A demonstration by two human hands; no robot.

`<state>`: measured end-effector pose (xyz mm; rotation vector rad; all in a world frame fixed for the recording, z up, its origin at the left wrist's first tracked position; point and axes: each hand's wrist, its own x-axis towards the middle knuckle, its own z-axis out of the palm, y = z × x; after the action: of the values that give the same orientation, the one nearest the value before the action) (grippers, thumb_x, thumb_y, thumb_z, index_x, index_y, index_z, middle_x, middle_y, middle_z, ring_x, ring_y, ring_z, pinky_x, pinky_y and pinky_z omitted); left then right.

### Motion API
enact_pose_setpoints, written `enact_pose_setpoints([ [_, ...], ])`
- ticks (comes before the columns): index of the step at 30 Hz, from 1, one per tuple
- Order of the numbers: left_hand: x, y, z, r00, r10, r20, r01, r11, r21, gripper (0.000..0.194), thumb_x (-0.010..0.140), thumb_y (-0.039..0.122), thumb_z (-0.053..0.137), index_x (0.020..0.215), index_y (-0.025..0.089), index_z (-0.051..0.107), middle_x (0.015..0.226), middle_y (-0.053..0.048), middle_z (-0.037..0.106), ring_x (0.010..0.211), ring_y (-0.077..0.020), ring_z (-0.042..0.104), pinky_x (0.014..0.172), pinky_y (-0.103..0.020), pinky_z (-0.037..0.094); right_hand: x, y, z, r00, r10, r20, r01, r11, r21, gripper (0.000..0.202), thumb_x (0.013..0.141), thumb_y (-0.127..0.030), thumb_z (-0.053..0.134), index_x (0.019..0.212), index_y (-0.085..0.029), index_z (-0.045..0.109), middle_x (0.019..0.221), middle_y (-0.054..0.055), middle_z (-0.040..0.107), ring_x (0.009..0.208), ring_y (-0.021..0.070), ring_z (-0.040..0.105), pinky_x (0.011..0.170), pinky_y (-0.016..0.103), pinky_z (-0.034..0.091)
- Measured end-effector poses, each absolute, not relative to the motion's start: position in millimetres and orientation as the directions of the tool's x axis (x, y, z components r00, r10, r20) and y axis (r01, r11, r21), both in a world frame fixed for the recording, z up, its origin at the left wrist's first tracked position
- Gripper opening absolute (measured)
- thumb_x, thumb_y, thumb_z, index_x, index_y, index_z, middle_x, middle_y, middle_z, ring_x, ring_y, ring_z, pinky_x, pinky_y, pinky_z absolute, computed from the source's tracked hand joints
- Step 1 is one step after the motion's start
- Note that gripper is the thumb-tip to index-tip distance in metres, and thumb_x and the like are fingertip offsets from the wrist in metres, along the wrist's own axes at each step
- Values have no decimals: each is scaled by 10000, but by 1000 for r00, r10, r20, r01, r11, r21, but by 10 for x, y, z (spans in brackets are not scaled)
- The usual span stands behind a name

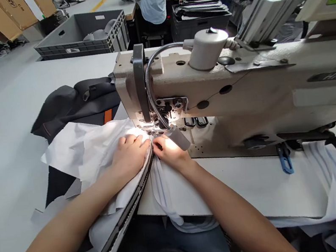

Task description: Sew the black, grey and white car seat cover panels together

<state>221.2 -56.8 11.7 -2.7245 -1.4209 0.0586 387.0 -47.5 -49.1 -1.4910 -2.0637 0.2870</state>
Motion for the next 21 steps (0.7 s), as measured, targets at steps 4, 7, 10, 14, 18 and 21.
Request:
enact_pose_setpoints([
  [4, 2188, -547, 166, 596, 801, -59, 798, -598, -70, 287, 879, 173, 433, 1104, 165, 610, 1053, -130, 598, 993, -306, 465, 779, -412, 300, 3846, -422, -446, -208, 924, 320, 813, 346, -469, 217, 859, -301, 530, 717, -225, 676, 766, 29, 691, 768, 185, 622, 749, 294, 459],
  [7, 2151, -526, 191, 607, 791, -73, 790, -611, -48, 292, 862, 168, 449, 1094, 182, 625, 1071, -118, 599, 991, -309, 464, 776, -416, 301, 3841, -396, -411, -208, 931, 301, 821, 333, -464, 201, 844, -314, 556, 715, -227, 682, 730, 11, 686, 709, 172, 619, 731, 290, 461],
  [10, 2112, -505, 206, 623, 779, -75, 780, -626, -21, 283, 859, 177, 466, 1081, 196, 639, 1069, -110, 604, 1002, -305, 466, 787, -415, 307, 3851, -397, -398, -230, 932, 280, 826, 339, -449, 113, 771, -299, 630, 737, -214, 696, 703, 11, 674, 665, 169, 606, 700, 285, 461],
  [14, 2079, -494, 196, 647, 760, -63, 758, -650, -51, 289, 889, 188, 432, 1100, 203, 629, 1070, -102, 602, 1011, -297, 474, 795, -413, 313, 3846, -411, -411, -230, 932, 281, 833, 337, -438, 122, 754, -302, 642, 788, -208, 711, 720, 27, 666, 687, 179, 603, 697, 289, 460],
  [18, 2077, -497, 160, 654, 756, -24, 752, -653, -90, 292, 905, 168, 389, 1080, 194, 622, 1014, -100, 594, 988, -287, 485, 782, -406, 313, 3792, -420, -428, -180, 936, 301, 835, 308, -457, 150, 803, -233, 574, 708, -203, 686, 701, 36, 663, 706, 195, 616, 723, 307, 467],
  [21, 2093, -496, 143, 651, 759, -21, 755, -650, -80, 280, 899, 175, 421, 1091, 192, 624, 1024, -107, 595, 993, -289, 483, 787, -405, 313, 3756, -430, -444, -146, 938, 313, 818, 293, -495, 207, 842, -197, 508, 724, -201, 678, 702, 21, 679, 658, 173, 623, 662, 277, 482],
])
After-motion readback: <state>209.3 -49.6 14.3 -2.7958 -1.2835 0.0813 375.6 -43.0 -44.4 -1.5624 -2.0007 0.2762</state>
